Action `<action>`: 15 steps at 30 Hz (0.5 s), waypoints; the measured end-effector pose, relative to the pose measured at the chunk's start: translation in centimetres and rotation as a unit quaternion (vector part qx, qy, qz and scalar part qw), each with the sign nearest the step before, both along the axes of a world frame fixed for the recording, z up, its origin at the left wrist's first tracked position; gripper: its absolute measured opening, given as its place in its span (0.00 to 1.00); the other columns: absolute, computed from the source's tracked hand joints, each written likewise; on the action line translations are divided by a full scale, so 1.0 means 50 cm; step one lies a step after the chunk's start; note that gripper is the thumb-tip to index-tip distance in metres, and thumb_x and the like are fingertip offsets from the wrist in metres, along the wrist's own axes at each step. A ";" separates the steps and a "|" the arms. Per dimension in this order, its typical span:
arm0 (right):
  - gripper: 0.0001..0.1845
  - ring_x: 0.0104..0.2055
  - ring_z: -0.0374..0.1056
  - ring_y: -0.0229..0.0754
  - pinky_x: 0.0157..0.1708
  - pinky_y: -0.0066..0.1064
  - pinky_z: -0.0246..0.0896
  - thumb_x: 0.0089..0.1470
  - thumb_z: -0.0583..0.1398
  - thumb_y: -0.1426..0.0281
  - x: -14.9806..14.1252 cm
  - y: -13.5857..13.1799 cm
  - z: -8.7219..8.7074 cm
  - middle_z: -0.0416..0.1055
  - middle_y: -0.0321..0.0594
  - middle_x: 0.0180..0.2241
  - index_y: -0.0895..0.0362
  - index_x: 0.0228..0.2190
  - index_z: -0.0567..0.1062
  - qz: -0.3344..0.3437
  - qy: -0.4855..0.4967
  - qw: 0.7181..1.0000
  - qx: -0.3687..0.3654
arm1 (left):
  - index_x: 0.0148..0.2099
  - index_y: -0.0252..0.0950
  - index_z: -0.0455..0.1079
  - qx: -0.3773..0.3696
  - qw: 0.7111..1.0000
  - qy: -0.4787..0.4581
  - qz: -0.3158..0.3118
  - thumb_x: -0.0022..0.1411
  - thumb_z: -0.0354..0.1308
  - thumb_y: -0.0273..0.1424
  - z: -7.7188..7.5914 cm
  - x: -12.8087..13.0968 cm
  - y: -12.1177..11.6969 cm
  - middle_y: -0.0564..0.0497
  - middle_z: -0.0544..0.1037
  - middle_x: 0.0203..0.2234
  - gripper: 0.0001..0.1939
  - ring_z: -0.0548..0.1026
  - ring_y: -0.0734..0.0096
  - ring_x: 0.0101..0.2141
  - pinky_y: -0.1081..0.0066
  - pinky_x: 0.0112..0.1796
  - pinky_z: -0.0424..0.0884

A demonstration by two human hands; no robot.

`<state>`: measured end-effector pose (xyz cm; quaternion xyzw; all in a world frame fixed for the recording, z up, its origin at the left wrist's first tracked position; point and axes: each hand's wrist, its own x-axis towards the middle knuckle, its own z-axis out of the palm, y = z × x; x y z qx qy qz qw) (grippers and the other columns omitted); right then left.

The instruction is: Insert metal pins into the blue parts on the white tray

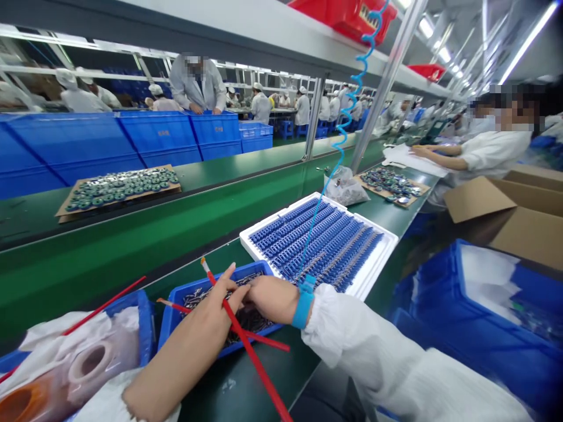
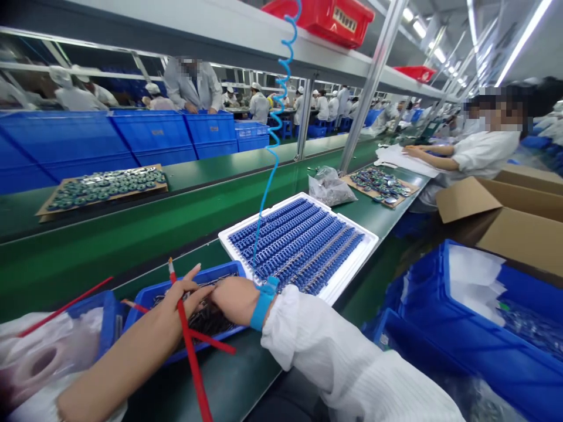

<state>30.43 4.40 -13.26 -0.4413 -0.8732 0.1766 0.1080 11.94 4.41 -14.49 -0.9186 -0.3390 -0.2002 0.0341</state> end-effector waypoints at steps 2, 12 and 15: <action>0.11 0.37 0.67 0.40 0.39 0.24 0.64 0.56 0.70 0.89 0.019 -0.003 0.008 0.68 0.37 0.31 0.66 0.33 0.77 -0.045 0.077 0.996 0.009 | 0.59 0.37 0.66 -0.029 1.000 -0.004 0.006 0.64 0.36 0.20 0.000 0.010 0.003 0.39 0.73 0.53 0.26 0.79 0.60 0.44 0.62 0.41 0.77; 0.16 0.29 0.64 0.32 0.29 0.16 0.57 0.51 0.68 0.95 0.053 -0.036 -0.013 0.67 0.29 0.28 0.66 0.31 0.75 -0.104 0.357 0.928 0.030 | 0.55 0.31 0.63 -0.113 0.993 -0.009 0.030 0.65 0.33 0.20 0.054 0.085 -0.009 0.29 0.63 0.59 0.23 0.80 0.56 0.43 0.59 0.38 0.78; 0.19 0.30 0.65 0.31 0.31 0.15 0.57 0.48 0.65 0.99 0.054 -0.037 -0.016 0.68 0.29 0.30 0.65 0.32 0.76 -0.092 0.401 0.911 0.042 | 0.49 0.30 0.64 -0.105 0.993 -0.054 0.011 0.67 0.35 0.23 0.050 0.091 -0.009 0.28 0.65 0.55 0.17 0.75 0.53 0.51 0.61 0.41 0.77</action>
